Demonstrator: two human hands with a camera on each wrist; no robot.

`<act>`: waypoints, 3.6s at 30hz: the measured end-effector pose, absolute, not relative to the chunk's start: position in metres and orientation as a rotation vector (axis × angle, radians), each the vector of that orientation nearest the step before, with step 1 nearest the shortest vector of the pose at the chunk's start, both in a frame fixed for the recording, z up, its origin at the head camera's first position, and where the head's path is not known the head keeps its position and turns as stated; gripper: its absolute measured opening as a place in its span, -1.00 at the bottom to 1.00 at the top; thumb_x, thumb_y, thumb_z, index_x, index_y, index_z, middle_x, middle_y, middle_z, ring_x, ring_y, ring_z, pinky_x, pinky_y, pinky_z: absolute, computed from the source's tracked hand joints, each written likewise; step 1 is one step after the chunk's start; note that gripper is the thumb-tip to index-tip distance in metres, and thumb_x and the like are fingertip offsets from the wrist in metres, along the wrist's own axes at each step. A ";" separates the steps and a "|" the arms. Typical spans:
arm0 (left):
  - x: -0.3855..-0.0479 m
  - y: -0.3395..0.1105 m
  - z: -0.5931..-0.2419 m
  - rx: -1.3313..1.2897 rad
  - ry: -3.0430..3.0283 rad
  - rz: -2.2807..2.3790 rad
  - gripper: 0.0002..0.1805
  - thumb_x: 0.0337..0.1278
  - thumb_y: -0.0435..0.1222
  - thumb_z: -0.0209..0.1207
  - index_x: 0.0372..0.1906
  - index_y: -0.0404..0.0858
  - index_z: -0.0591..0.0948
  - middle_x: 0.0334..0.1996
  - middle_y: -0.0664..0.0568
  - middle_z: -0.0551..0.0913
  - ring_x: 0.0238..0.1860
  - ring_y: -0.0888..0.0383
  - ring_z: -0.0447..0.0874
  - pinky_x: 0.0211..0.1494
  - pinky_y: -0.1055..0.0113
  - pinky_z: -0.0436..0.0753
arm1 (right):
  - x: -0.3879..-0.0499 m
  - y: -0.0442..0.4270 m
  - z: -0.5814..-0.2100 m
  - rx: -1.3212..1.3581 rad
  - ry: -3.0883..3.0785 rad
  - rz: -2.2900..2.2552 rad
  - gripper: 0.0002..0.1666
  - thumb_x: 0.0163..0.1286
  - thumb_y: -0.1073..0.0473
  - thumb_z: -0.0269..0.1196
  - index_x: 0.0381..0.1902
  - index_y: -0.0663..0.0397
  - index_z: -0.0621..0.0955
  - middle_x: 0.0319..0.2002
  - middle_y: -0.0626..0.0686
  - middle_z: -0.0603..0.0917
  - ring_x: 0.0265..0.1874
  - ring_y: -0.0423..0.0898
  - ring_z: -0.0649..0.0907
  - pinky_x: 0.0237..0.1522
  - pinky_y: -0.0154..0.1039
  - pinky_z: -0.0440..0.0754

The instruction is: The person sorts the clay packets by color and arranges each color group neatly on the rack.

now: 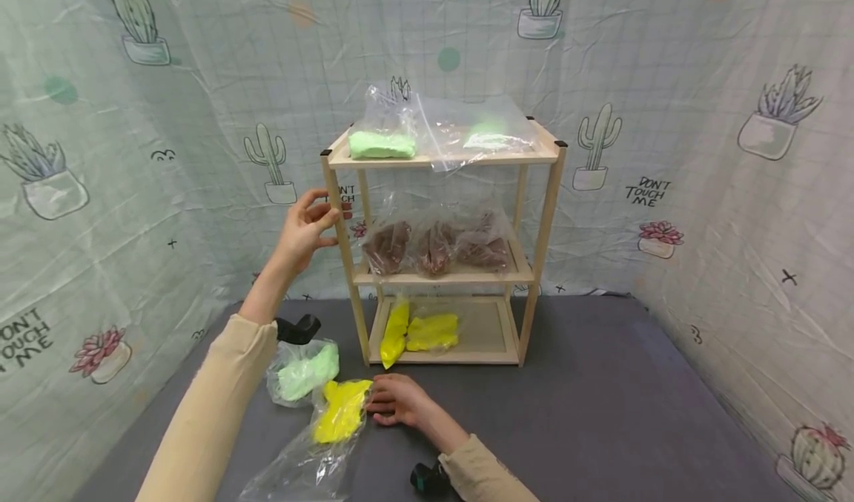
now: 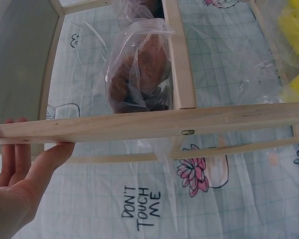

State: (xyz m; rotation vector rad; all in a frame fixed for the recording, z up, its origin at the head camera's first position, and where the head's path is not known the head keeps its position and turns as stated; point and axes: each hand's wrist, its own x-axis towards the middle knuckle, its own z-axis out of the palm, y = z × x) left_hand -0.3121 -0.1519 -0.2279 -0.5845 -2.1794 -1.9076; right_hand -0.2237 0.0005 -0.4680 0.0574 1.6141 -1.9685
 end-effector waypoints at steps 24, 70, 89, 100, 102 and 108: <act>-0.311 -0.153 -0.227 -0.572 -2.175 -1.915 -0.64 0.21 -0.32 0.01 0.11 -0.22 0.35 -0.25 0.17 0.56 -0.13 0.14 0.58 -0.34 0.28 0.60 | -0.220 0.033 -0.466 0.072 1.558 -1.814 -0.52 0.28 0.14 0.06 0.09 0.32 0.39 -0.03 0.24 0.41 -0.35 -0.03 0.55 -0.24 -0.21 0.58; -0.314 -0.154 -0.232 -0.567 -2.167 -1.933 -0.64 0.21 -0.32 0.00 0.11 -0.20 0.34 -0.27 0.21 0.53 -0.05 0.02 0.53 -0.31 0.27 0.60 | -0.193 0.161 -0.444 -0.025 1.238 -2.113 -0.74 0.40 0.19 -0.18 -0.10 0.11 0.42 -0.18 0.01 0.49 -0.25 -0.16 0.59 -0.12 -0.28 0.57; -0.313 -0.154 -0.231 -0.578 -2.165 -1.920 -0.64 0.21 -0.32 0.01 0.12 -0.22 0.34 -0.25 0.13 0.53 -0.15 0.16 0.55 -0.35 0.32 0.60 | -0.193 0.198 -0.434 -0.127 1.067 -2.213 -0.66 0.43 0.27 -0.33 0.10 0.10 0.23 -0.06 0.01 0.51 -0.12 -0.15 0.55 -0.01 -0.27 0.53; -0.313 -0.153 -0.231 -0.587 -2.151 -1.942 -0.65 0.21 -0.33 0.01 0.10 -0.22 0.35 -0.31 0.25 0.54 -0.19 0.19 0.57 -0.34 0.30 0.59 | -0.190 0.209 -0.430 -0.134 0.856 -2.407 -0.49 0.43 0.30 -0.36 0.30 -0.01 -0.07 -0.04 0.01 0.50 -0.04 -0.03 0.53 0.07 -0.18 0.48; -0.313 -0.153 -0.231 -0.591 -2.157 -1.938 -0.65 0.21 -0.33 0.01 0.10 -0.22 0.35 -0.32 0.27 0.54 -0.24 0.26 0.56 -0.37 0.33 0.59 | -0.191 0.213 -0.432 -0.223 0.756 -2.430 -0.56 0.43 0.31 -0.42 0.19 0.04 0.21 0.00 0.02 0.49 0.01 -0.02 0.51 0.10 -0.18 0.45; -0.314 -0.154 -0.231 -0.569 -2.152 -1.931 -0.65 0.21 -0.32 0.01 0.11 -0.19 0.35 -0.23 0.15 0.53 -0.11 0.08 0.55 -0.29 0.22 0.59 | -0.193 0.215 -0.434 -0.376 0.562 -2.507 -0.40 0.38 0.39 -0.54 0.28 -0.11 0.15 0.12 0.02 0.36 0.11 0.00 0.44 0.19 -0.14 0.36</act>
